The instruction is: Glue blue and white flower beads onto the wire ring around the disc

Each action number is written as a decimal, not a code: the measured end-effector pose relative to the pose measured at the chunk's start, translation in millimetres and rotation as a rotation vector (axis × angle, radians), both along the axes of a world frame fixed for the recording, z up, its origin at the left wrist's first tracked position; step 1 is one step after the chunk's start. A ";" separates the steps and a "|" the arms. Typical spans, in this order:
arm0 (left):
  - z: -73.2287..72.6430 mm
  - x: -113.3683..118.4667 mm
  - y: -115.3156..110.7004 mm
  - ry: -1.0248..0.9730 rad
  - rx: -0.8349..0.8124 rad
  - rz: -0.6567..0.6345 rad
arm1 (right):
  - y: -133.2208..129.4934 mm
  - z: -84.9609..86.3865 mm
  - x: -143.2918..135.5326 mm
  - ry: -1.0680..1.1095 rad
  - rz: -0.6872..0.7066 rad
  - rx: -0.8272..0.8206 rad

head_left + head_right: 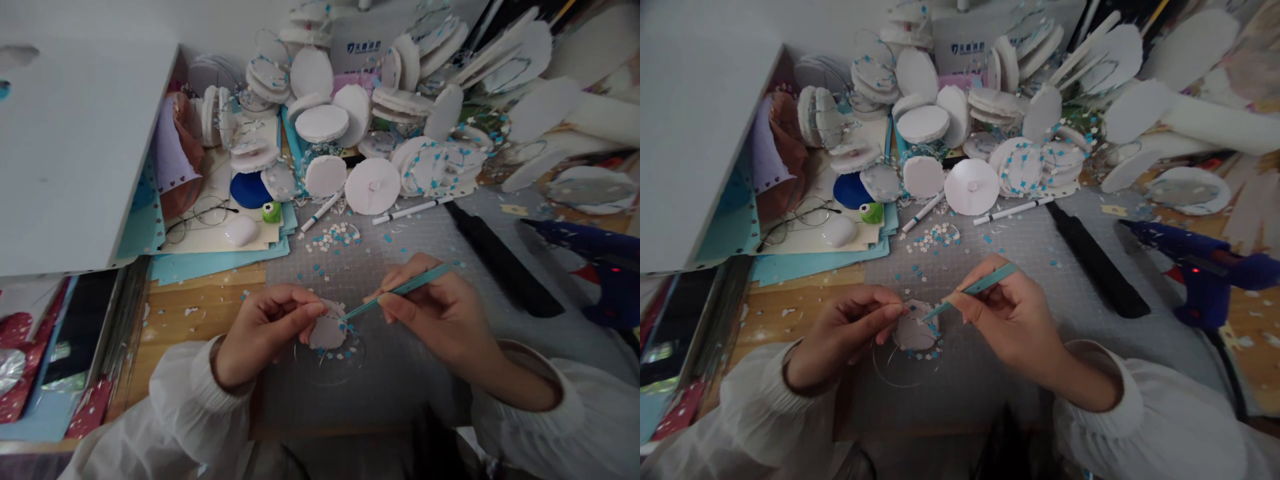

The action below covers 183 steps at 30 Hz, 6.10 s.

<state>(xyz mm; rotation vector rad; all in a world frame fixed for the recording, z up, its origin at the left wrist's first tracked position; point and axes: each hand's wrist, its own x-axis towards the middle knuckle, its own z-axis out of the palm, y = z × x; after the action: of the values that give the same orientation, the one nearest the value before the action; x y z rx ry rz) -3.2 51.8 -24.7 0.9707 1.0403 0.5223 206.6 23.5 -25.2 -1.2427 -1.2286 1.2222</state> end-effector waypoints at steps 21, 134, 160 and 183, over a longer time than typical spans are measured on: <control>-0.4 0.4 -0.5 -0.009 -0.005 0.002 | 1.4 0.1 -1.2 0.085 -0.051 -0.031; -8.4 -3.3 -5.6 0.153 0.470 -0.049 | -4.7 -2.4 -11.4 0.044 0.013 0.270; -6.2 -3.5 -6.8 0.106 0.510 0.029 | -1.3 -1.6 -12.3 0.134 -0.022 0.116; -8.6 -4.3 -5.4 0.140 0.548 -0.001 | 4.6 -7.0 -4.0 0.293 -0.043 0.004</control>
<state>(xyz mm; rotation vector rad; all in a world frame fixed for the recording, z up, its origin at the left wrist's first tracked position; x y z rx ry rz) -7.5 46.4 -33.2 1.5070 1.0412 0.7683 202.6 28.1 -32.2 -1.0379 -0.9843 1.3161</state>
